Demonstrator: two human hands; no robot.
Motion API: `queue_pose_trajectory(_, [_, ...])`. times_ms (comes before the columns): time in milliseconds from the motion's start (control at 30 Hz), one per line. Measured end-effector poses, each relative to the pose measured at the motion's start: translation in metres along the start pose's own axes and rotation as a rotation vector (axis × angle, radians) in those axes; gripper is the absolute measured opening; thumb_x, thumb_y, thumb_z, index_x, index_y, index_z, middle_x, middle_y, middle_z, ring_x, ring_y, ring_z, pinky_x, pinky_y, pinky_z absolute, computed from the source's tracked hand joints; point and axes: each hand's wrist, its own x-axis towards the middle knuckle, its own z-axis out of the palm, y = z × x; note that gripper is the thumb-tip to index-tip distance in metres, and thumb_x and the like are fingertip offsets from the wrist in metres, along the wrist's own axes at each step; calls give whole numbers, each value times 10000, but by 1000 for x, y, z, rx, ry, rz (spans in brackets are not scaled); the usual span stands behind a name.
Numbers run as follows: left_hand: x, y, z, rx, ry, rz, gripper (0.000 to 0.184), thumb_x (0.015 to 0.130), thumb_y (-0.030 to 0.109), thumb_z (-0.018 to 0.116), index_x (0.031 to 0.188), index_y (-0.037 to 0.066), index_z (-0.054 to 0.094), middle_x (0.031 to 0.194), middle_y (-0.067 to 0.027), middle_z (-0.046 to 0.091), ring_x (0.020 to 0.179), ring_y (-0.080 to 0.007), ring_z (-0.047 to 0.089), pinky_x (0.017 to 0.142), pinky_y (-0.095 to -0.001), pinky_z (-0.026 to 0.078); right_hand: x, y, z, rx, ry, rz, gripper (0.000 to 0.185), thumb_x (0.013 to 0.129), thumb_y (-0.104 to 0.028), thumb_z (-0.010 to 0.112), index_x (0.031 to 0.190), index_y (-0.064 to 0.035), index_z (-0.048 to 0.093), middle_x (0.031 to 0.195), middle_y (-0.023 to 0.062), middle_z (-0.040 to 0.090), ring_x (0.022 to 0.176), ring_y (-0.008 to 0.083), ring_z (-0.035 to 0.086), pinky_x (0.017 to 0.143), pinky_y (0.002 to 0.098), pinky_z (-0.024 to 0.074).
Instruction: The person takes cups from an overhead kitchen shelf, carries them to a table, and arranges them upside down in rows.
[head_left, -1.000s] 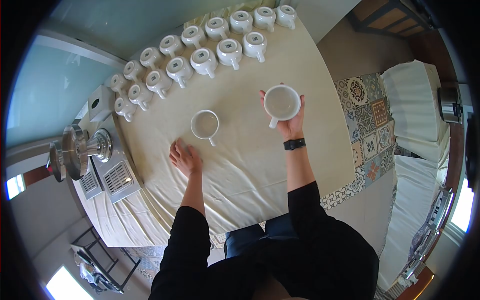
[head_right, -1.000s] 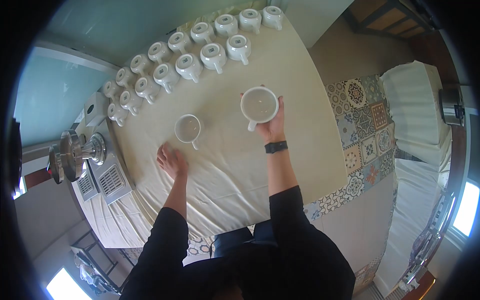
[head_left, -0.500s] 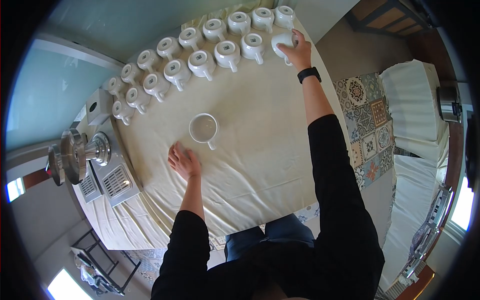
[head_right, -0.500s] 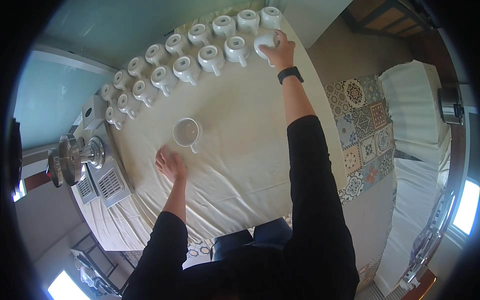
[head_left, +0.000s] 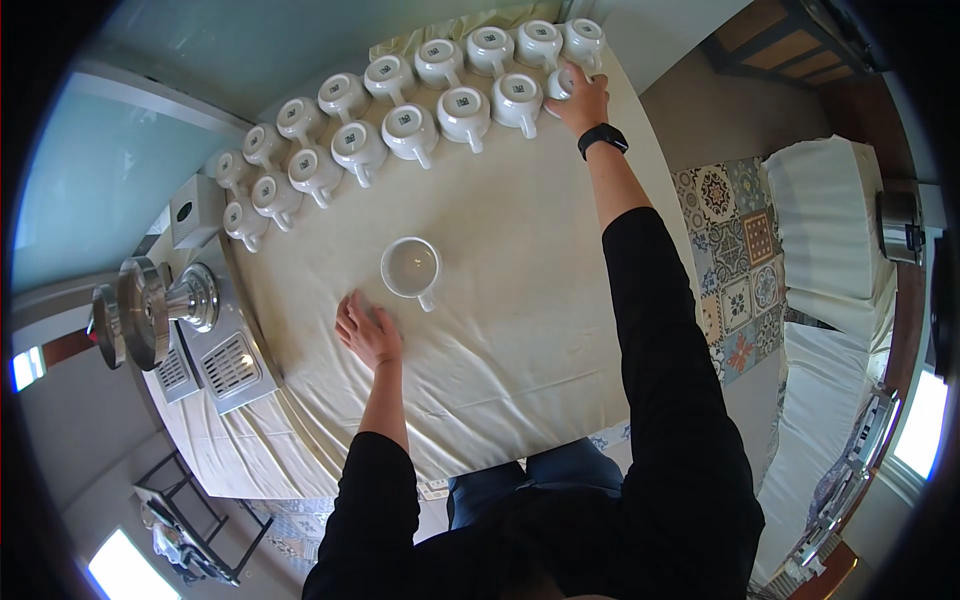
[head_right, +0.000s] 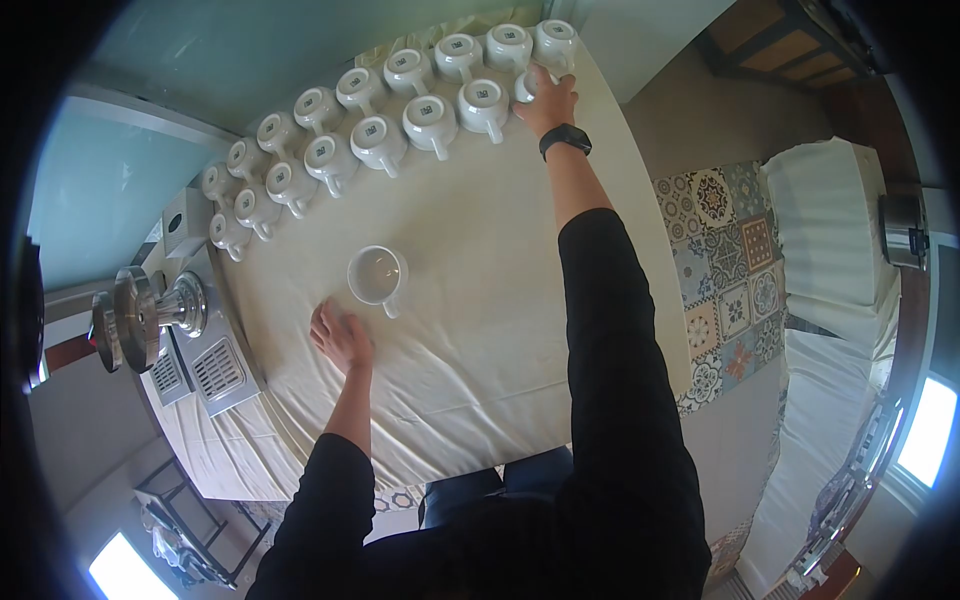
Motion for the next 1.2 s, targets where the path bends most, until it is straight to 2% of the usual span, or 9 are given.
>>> queue_pose_trajectory(567, [0,0,-1,12,-15,9,443,867,282,513,1286,146,473,1302,-85,461,1215,-300,416,1012,-473,327,20,19,-1,133,-136,-107,788,617,-261,798,1341,-228,489,1229,230,472,1160,370,458,965,422,434])
queue_pose_trajectory(667, [-1,-2,-2,21,-10,13,440,867,288,517,1282,145,482,1299,-86,466,1207,-304,424,1012,-476,326,-3,10,2,78,125,-101,702,644,-253,767,1300,-206,522,1187,206,502,1174,354,440,978,463,389])
queue_pose_trajectory(767, [0,-3,0,-17,11,3,427,864,294,521,1263,145,510,1295,-80,478,1195,-304,434,1001,-478,334,-67,-19,14,277,356,-169,424,696,-158,705,1100,-89,596,1087,129,569,1112,340,453,959,491,336])
queue_pose_trajectory(833, [1,-3,0,-64,16,-28,413,862,293,518,1250,153,535,1301,-64,483,1189,-298,437,984,-473,346,-134,-53,22,432,186,-196,359,742,-140,670,1084,-69,586,1032,134,580,1047,338,483,919,439,385])
queue_pose_trajectory(867, [6,3,0,-145,-8,-196,385,890,304,501,1232,137,562,1243,-63,533,1163,-296,458,994,-482,330,-167,-67,31,529,112,-203,347,769,-147,660,1095,-61,578,1029,135,575,1002,323,487,887,419,406])
queue_pose_trajectory(933, [24,15,-5,-433,-71,-267,375,908,309,487,1216,113,569,1204,-102,565,1130,-308,494,972,-463,358,-228,-95,37,679,-205,-37,282,880,-192,594,1125,-54,567,1030,133,571,925,283,486,827,423,418])
queue_pose_trajectory(1000, [33,52,-25,-889,-163,-341,371,924,307,471,1173,54,576,1104,-190,623,1045,-343,577,896,-446,430,-272,-107,49,648,-262,-65,294,953,-246,523,1173,-56,566,943,137,590,912,257,532,840,378,441])
queue_pose_trajectory(1100, [46,71,-27,-583,-482,-244,360,904,255,491,1154,7,564,1058,-230,638,961,-346,639,795,-443,492,-307,-111,86,790,-265,17,405,998,-355,391,1238,-61,531,915,109,593,924,211,551,764,350,459])
queue_pose_trajectory(1200, [53,82,-39,-604,-547,-326,321,864,174,507,1101,-36,561,974,-250,649,823,-317,683,611,-413,532,-312,-105,89,940,-440,203,465,989,-414,369,1269,-69,506,959,66,570,896,155,553,681,308,468])
